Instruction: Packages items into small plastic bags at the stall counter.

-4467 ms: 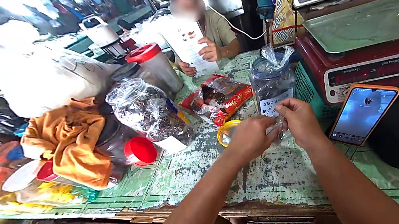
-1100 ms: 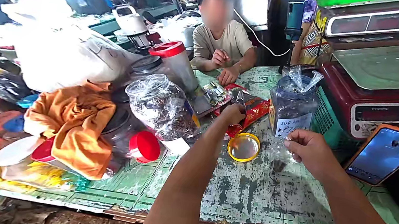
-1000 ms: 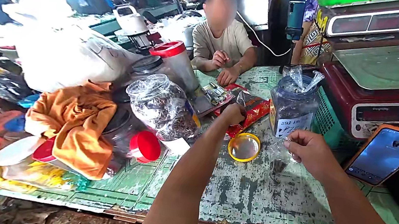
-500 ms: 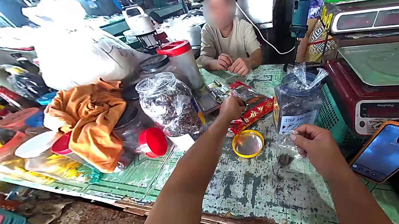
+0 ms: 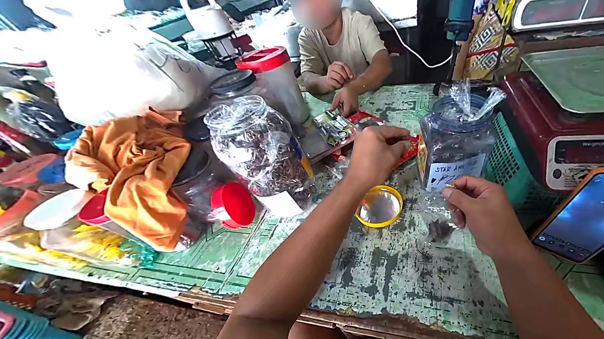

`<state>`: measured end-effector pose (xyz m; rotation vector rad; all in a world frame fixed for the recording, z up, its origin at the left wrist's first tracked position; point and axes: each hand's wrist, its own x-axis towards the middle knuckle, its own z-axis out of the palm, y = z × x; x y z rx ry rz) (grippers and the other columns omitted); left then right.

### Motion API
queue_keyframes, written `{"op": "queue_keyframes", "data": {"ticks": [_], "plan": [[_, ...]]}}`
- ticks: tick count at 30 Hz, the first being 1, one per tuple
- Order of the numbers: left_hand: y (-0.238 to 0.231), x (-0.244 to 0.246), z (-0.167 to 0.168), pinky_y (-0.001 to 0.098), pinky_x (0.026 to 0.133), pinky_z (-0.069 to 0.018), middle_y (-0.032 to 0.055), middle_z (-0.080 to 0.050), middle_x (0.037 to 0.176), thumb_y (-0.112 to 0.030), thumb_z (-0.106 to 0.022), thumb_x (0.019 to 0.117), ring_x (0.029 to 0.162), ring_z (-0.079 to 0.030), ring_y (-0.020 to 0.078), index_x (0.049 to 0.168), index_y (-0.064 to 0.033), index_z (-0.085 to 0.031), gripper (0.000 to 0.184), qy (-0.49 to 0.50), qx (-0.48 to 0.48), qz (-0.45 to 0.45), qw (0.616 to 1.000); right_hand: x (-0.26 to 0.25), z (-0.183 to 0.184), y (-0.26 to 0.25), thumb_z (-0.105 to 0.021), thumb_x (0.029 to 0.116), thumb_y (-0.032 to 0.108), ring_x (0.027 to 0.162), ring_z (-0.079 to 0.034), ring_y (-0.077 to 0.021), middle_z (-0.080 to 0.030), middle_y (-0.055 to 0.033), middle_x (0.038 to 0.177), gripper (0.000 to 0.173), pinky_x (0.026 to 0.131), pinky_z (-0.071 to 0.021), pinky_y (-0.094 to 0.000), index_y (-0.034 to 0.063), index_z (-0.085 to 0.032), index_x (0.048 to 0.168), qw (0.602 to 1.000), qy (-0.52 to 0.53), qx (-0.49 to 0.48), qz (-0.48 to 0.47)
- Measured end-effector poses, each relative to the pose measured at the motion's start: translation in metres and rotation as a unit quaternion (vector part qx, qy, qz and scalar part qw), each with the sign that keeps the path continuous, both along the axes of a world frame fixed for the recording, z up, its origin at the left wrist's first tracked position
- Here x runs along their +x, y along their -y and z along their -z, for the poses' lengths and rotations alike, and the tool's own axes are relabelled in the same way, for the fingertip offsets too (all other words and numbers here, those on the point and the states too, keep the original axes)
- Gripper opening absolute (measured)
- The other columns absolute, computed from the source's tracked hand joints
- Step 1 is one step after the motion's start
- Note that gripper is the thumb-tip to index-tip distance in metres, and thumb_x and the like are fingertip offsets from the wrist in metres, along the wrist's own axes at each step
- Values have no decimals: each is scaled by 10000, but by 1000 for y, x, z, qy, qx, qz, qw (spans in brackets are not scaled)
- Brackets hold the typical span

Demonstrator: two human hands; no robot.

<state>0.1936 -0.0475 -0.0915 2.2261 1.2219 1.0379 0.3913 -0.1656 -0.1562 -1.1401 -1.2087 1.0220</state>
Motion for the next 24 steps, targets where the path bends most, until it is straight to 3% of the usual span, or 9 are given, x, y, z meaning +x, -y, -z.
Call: {"op": "queue_keyframes", "data": {"ticks": [3, 5, 9, 12, 16, 24], "plan": [[34, 13, -10, 308, 765, -638, 55, -767, 1009, -81, -719, 955, 816, -740, 118, 1143, -40, -753, 196, 111, -59, 98, 987, -1, -1, 0, -590, 1045, 142, 533, -524, -87, -615, -42, 763, 132, 488, -474, -220, 34, -660, 1018, 1000, -13, -9, 4], [57, 19, -12, 320, 755, -654, 58, -765, 1036, -70, -723, 948, 833, -747, 135, 1160, -37, -746, 215, 118, -45, 137, 983, -2, 0, 5, -573, 1053, 190, 528, -509, -83, -603, -36, 775, 170, 479, -465, -229, 46, -661, 1059, 1000, -17, -15, 7], [78, 27, -6, 280, 819, -631, 76, -723, 1089, -97, -725, 946, 917, -718, 107, 1150, -38, -741, 213, 25, 129, 165, 978, 1, -4, 0, -582, 1039, 191, 532, -509, -87, -610, -38, 776, 194, 478, -450, -246, 26, -685, 1034, 1000, -21, -17, 14], [83, 32, 3, 261, 801, -616, 101, -717, 1050, -92, -720, 943, 897, -711, 110, 1121, -28, -746, 190, -38, 207, 159, 965, 1, -8, -1, -569, 1051, 179, 530, -515, -78, -608, -36, 780, 191, 473, -451, -227, 22, -677, 1027, 999, -33, -25, 13], [85, 36, 14, 292, 840, -630, 106, -702, 1093, -118, -736, 947, 954, -720, 131, 1169, -32, -727, 238, -97, 191, 157, 964, 5, -7, -3, -521, 1077, 176, 504, -486, -76, -579, -33, 734, 223, 446, -413, -214, 20, -660, 998, 997, -79, -21, 9], [85, 33, 9, 283, 886, -631, 108, -694, 1184, -100, -724, 948, 1043, -713, 130, 1167, -22, -718, 232, -61, 149, 185, 970, 11, -9, -4, -540, 1070, 179, 511, -482, -80, -582, -35, 744, 215, 446, -406, -215, 19, -671, 1010, 996, -83, -12, 23]]}}
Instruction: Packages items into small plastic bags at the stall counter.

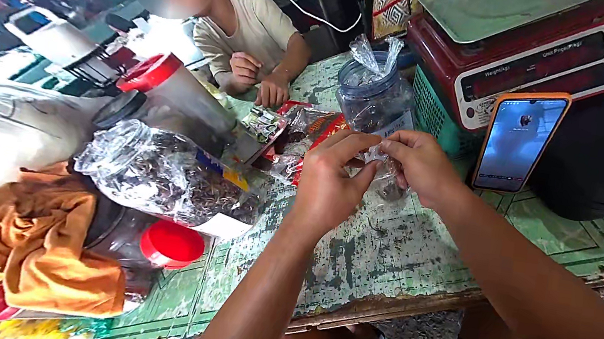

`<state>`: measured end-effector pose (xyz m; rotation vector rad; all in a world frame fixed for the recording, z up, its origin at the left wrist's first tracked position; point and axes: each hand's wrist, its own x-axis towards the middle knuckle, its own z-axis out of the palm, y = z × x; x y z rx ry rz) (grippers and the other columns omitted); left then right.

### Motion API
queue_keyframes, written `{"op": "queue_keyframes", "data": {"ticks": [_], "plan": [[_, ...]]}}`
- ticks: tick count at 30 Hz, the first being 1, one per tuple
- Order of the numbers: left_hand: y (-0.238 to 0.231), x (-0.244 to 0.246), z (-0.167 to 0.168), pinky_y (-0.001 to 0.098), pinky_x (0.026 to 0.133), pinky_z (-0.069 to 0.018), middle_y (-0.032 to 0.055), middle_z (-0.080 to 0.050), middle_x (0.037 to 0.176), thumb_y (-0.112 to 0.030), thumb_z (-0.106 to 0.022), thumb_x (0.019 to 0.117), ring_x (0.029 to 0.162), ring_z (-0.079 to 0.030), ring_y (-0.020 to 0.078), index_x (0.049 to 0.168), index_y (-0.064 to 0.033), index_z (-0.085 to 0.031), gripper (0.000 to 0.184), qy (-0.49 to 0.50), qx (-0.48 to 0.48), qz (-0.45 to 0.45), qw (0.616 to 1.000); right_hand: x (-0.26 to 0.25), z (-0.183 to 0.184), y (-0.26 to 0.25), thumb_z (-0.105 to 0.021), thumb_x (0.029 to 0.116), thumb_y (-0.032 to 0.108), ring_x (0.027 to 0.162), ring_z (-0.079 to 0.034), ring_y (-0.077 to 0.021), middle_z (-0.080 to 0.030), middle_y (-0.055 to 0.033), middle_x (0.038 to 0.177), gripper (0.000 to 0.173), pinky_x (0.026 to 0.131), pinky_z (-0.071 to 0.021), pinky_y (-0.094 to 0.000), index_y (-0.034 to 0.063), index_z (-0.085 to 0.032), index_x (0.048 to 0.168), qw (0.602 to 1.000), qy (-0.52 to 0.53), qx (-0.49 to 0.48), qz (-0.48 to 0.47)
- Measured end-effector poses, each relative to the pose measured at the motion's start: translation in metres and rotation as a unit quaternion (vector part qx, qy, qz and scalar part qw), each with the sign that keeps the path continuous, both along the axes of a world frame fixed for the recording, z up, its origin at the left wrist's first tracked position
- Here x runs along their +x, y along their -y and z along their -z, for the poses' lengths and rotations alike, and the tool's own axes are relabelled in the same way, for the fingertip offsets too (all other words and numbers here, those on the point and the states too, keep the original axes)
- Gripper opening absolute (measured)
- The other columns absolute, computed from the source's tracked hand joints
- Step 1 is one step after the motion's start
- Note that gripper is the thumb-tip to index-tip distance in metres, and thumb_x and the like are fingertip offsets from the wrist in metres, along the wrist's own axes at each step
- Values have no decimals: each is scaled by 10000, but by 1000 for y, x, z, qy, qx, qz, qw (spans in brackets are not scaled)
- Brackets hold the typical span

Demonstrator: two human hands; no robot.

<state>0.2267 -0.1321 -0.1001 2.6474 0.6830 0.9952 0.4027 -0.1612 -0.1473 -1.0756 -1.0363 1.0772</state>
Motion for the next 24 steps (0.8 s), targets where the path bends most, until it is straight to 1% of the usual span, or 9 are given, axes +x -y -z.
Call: {"op": "queue_keyframes", "data": {"ticks": [3, 5, 7, 9, 12, 14, 18, 22, 24], "plan": [[-6, -7, 0, 301, 919, -590, 99, -673, 1258, -128, -709, 924, 1111, -673, 143, 1096, -71, -748, 185, -33, -7, -6, 999, 3, 2, -1, -538, 1066, 173, 519, -482, -81, -567, -27, 738, 202, 454, -411, -219, 26, -669, 1022, 1000, -3, 12, 1], [-11, -10, 1, 415, 1003, -538, 91, -636, 1329, -215, -727, 915, 1216, -616, 203, 1118, -127, -757, 223, -128, -29, -22, 991, 4, 0, 0, -545, 1064, 164, 524, -488, -79, -577, -27, 740, 196, 458, -414, -217, 19, -675, 1033, 1000, 3, 26, -3], [-17, -11, 5, 498, 968, -543, 81, -710, 1184, -211, -723, 941, 1121, -667, 228, 1031, -115, -783, 145, -165, -43, -36, 985, 5, -2, 1, -571, 1055, 173, 545, -509, -84, -594, -28, 748, 194, 482, -433, -222, 18, -687, 1034, 999, 20, 38, -2], [-20, -14, -5, 440, 864, -594, 55, -736, 1049, -188, -691, 958, 946, -708, 171, 993, -91, -772, 131, -138, -63, -49, 987, 7, -3, 1, -593, 1037, 192, 565, -525, -81, -605, -20, 760, 185, 507, -455, -228, 30, -681, 1049, 998, 25, 62, 10], [-29, -20, -29, 321, 781, -613, 14, -736, 957, -159, -716, 941, 813, -697, 84, 1015, -87, -754, 110, -88, -117, -47, 988, 13, -1, -1, -577, 1024, 198, 659, -582, -95, -635, -22, 835, 194, 569, -498, -254, 41, -663, 1099, 996, 32, 87, 16], [-33, -20, -29, 388, 742, -582, 47, -722, 899, -129, -703, 937, 768, -675, 129, 980, -67, -749, 88, -129, -120, -63, 982, 11, 2, -1, -564, 1018, 226, 719, -610, -115, -659, -34, 891, 227, 595, -508, -276, 53, -659, 1130, 996, 56, 73, -2], [-23, -23, -30, 307, 782, -581, 7, -727, 963, -106, -682, 924, 840, -678, 79, 966, -105, -770, 97, -154, -87, 10, 984, 6, 0, -1, -597, 1039, 306, 683, -604, -99, -669, -34, 887, 266, 551, -486, -246, 68, -664, 1139, 997, 60, 38, -41], [-34, -32, -42, 289, 799, -605, 25, -731, 1024, -128, -685, 944, 886, -697, 89, 1088, -66, -745, 168, -112, -152, 75, 979, 6, 4, -1, -660, 982, 104, 617, -590, -91, -668, -49, 824, 88, 540, -500, -238, 24, -687, 1007, 993, 100, 39, -41], [-56, -42, -51, 322, 848, -614, 55, -743, 1079, -128, -658, 975, 929, -717, 116, 1162, -37, -720, 218, -62, -165, 50, 983, 8, 4, -1, -662, 976, 93, 616, -585, -93, -667, -48, 816, 73, 546, -499, -247, 28, -691, 996, 992, 115, 42, -25]]}}
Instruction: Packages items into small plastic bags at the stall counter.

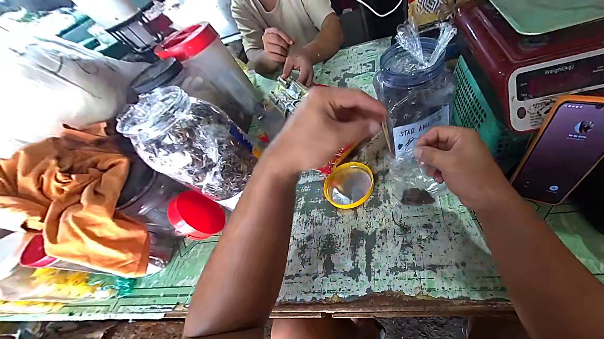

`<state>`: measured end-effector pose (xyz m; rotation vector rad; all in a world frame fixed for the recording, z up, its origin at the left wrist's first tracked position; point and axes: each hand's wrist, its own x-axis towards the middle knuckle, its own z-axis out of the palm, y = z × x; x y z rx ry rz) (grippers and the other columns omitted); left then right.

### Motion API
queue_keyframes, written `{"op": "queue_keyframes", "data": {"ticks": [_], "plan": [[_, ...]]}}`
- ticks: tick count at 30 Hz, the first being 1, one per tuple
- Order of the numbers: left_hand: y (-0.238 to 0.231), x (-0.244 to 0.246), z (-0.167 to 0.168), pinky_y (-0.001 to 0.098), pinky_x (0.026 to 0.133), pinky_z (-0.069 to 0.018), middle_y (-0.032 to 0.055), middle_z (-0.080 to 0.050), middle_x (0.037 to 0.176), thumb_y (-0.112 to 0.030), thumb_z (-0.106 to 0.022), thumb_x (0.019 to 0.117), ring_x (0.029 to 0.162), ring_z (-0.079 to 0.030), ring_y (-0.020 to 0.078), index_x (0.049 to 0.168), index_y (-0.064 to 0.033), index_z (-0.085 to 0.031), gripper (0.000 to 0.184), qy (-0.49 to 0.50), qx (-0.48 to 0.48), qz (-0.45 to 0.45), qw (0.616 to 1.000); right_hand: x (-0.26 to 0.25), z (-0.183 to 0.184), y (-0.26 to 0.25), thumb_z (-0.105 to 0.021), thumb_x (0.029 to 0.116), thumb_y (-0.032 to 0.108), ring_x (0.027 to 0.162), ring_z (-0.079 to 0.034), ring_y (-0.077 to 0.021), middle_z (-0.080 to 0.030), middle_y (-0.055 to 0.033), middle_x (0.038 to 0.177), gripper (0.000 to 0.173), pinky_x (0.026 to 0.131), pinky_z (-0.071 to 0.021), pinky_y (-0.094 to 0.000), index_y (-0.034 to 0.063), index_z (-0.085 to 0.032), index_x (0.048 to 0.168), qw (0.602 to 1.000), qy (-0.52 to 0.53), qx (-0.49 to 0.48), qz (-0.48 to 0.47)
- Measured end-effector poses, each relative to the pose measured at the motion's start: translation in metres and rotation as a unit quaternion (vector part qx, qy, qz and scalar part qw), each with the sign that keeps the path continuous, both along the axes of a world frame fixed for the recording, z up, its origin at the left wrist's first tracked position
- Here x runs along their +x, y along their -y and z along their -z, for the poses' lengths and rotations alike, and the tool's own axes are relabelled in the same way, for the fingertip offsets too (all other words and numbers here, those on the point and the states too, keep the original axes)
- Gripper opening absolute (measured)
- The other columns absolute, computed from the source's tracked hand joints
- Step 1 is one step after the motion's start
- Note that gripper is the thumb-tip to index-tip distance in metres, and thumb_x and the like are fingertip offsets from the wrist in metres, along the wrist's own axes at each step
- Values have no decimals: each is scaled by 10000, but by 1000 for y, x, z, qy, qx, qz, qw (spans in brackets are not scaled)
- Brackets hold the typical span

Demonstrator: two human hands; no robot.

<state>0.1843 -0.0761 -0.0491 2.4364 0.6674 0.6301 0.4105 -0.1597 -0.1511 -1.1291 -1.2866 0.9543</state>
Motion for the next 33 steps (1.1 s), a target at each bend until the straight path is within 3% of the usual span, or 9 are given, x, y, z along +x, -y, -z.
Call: {"op": "queue_keyframes", "data": {"ticks": [4, 6, 9, 11, 14, 20, 26, 30, 33], "plan": [[-64, -20, 5, 344, 819, -616, 55, -748, 1003, -123, -657, 971, 851, -724, 117, 1113, -51, -732, 177, -18, 2, -195, 981, 3, 0, -1, -682, 959, 101, 616, -570, -91, -658, -33, 798, 62, 550, -481, -252, 50, -716, 965, 999, 3, 14, 45], [-91, -25, 23, 471, 881, -592, 130, -736, 1057, -123, -637, 983, 908, -724, 225, 1150, -27, -719, 209, -110, -12, -256, 960, 2, -1, 0, -687, 956, 93, 596, -563, -82, -658, -27, 783, 51, 534, -478, -241, 51, -715, 957, 999, 2, 23, 50], [-122, -39, 64, 712, 938, -499, 267, -710, 1088, -175, -656, 982, 1017, -688, 456, 1161, 13, -717, 266, -267, -4, -275, 924, -2, -1, -2, -683, 957, 108, 598, -573, -97, -669, -40, 800, 74, 544, -493, -269, 45, -715, 978, 998, 13, 23, 50], [-131, -44, 88, 764, 928, -472, 290, -703, 1085, -226, -678, 977, 1045, -666, 506, 1134, 7, -726, 285, -332, 1, -275, 902, -2, 0, -2, -677, 961, 118, 675, -629, -131, -696, -70, 861, 110, 621, -547, -319, 29, -719, 1011, 998, 20, 23, 58], [-130, -36, 95, 818, 916, -432, 345, -684, 1089, -158, -657, 980, 1068, -635, 572, 1123, 23, -732, 243, -337, 17, -290, 895, 2, -2, -2, -676, 966, 116, 684, -634, -142, -696, -88, 873, 124, 631, -553, -327, 9, -716, 1016, 997, 18, 34, 70], [-116, -41, 83, 783, 940, -445, 309, -697, 1114, -164, -664, 960, 1095, -641, 539, 1083, -1, -750, 222, -270, 33, -346, 898, 2, -2, -5, -664, 987, 155, 774, -669, -153, -710, -86, 928, 147, 688, -574, -350, 28, -721, 1035, 997, 52, 0, 59], [-112, -50, 81, 748, 919, -465, 273, -709, 1090, -177, -690, 926, 1058, -664, 488, 1099, -26, -746, 236, -154, 25, -395, 905, 4, 2, -7, -681, 975, 153, 599, -543, -92, -661, -42, 801, 124, 540, -455, -267, 37, -722, 986, 997, 23, 22, 76], [-98, -52, 77, 594, 889, -553, 187, -730, 1047, -148, -715, 899, 943, -711, 330, 1107, -19, -731, 245, -16, -38, -396, 917, 3, 2, -5, -672, 977, 138, 573, -532, -86, -633, -32, 757, 104, 518, -446, -253, 39, -704, 968, 997, 6, 27, 70], [-64, -41, 60, 401, 796, -601, 100, -732, 979, -125, -725, 898, 830, -705, 170, 1079, -25, -725, 207, 83, -57, -327, 940, -1, 0, -5, -666, 983, 146, 584, -572, -106, -657, -51, 771, 122, 525, -488, -272, 30, -707, 989, 998, -3, 12, 67]]}}
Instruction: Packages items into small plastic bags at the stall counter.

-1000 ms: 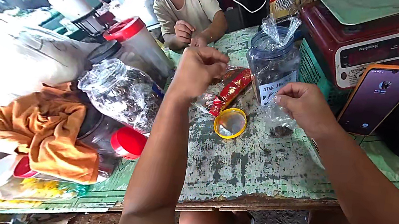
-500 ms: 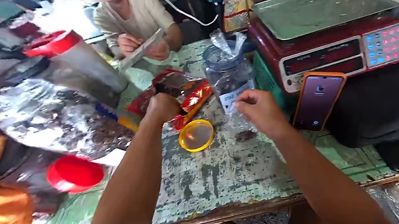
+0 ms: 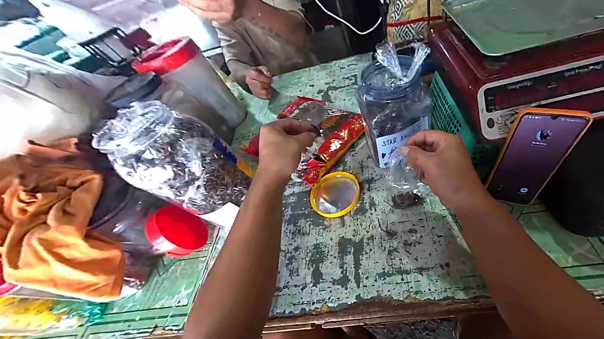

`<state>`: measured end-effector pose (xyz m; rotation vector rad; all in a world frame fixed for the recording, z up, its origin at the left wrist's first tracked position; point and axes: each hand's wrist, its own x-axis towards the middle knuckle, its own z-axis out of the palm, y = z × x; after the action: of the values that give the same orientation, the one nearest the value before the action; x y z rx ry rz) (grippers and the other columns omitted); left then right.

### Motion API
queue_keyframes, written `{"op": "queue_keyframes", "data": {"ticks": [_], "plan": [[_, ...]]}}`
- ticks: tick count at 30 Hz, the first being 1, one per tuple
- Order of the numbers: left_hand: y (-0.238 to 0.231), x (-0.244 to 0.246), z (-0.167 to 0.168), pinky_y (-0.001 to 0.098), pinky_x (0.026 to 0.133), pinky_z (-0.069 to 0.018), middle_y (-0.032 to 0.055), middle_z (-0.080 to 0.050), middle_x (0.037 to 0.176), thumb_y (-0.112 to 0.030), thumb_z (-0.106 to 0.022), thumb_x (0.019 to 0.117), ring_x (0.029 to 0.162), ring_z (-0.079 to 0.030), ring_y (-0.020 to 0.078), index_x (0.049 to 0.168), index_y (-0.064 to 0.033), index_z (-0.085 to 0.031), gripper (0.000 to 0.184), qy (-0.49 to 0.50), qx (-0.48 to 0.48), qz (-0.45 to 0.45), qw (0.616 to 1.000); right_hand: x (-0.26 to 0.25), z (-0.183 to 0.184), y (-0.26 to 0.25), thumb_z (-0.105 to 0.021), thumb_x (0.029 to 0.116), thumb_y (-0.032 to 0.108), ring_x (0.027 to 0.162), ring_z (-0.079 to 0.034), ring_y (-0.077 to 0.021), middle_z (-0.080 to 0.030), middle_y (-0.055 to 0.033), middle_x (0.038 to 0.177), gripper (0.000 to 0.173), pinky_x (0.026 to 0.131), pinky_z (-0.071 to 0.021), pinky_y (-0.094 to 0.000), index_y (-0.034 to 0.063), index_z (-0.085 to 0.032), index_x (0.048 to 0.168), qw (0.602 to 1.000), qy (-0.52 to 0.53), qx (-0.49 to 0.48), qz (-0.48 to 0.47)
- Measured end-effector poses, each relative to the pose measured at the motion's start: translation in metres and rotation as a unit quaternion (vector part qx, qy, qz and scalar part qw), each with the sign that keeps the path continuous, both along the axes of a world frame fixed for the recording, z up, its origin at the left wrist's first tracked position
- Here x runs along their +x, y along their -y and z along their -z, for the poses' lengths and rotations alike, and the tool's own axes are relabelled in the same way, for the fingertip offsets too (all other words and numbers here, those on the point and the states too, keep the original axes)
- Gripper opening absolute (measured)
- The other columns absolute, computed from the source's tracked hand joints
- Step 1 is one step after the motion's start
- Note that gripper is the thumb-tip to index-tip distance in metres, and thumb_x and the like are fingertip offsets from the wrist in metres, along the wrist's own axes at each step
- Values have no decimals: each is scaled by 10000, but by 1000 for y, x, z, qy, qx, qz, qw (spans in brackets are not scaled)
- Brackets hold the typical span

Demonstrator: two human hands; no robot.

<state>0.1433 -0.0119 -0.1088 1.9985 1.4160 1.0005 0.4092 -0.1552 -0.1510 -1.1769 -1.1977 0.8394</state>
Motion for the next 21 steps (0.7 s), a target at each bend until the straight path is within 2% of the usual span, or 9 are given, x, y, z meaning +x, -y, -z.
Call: {"op": "queue_keyframes", "data": {"ticks": [3, 6, 9, 12, 14, 16, 18, 20, 21], "plan": [[50, 24, -17, 288, 714, -597, 20, -736, 911, -76, -726, 873, 763, -688, 92, 1036, -56, -731, 164, 78, 43, 128, 988, -2, 0, 1, -658, 988, 146, 622, -598, -107, -671, -53, 799, 129, 548, -507, -271, 27, -707, 1001, 1000, -17, -5, 1], [100, 52, -27, 266, 740, -604, 5, -739, 934, -49, -717, 877, 796, -696, 72, 1038, -55, -728, 162, 63, 106, 216, 969, -2, -1, 3, -658, 987, 145, 635, -604, -109, -678, -58, 824, 126, 552, -510, -273, 31, -710, 999, 1000, -28, -15, 4], [129, 73, -20, 311, 741, -592, 68, -709, 1005, -35, -690, 893, 856, -681, 133, 1040, -32, -728, 152, -56, 234, 265, 934, 0, -2, 3, -663, 987, 150, 639, -592, -110, -669, -62, 822, 133, 556, -497, -274, 26, -712, 996, 999, -33, -16, 6], [128, 85, -9, 386, 843, -580, 95, -724, 1039, -78, -694, 926, 972, -691, 216, 1035, -71, -763, 130, -186, 315, 262, 893, 2, -2, 2, -667, 984, 160, 626, -587, -108, -675, -57, 823, 137, 547, -486, -272, 31, -712, 988, 999, -39, -11, 2], [122, 87, -5, 421, 876, -551, 89, -727, 1037, -75, -668, 943, 1000, -674, 252, 1052, -79, -774, 152, -225, 326, 268, 878, 2, -2, 2, -668, 983, 158, 604, -565, -105, -665, -54, 804, 133, 530, -466, -268, 32, -711, 971, 999, -44, -14, -1], [119, 85, -6, 417, 908, -548, 82, -722, 1090, -77, -658, 947, 1038, -664, 249, 1090, -88, -776, 186, -228, 310, 281, 879, 2, -2, 2, -662, 986, 153, 605, -561, -104, -662, -56, 803, 133, 530, -461, -270, 31, -711, 965, 999, -46, -12, -9], [121, 81, -9, 439, 980, -520, 104, -675, 1237, -151, -678, 924, 1149, -624, 258, 1109, -105, -775, 213, -213, 281, 299, 887, 2, -2, 2, -666, 985, 150, 606, -563, -102, -665, -54, 802, 131, 528, -455, -265, 30, -710, 958, 999, -51, -5, -11], [123, 77, -9, 493, 1076, -462, 124, -541, 1438, -298, -738, 870, 1309, -527, 287, 1148, -153, -759, 314, -235, 232, 305, 893, 3, -3, 2, -663, 988, 146, 613, -564, -103, -665, -56, 812, 124, 528, -453, -262, 31, -708, 969, 998, -56, -4, -11], [122, 78, -7, 515, 1099, -448, 129, -522, 1472, -342, -764, 870, 1347, -506, 303, 1157, -167, -756, 337, -253, 214, 304, 893, 4, -4, 3, -660, 993, 147, 623, -576, -103, -665, -55, 815, 125, 535, -466, -259, 32, -707, 978, 999, -52, -2, -12]]}}
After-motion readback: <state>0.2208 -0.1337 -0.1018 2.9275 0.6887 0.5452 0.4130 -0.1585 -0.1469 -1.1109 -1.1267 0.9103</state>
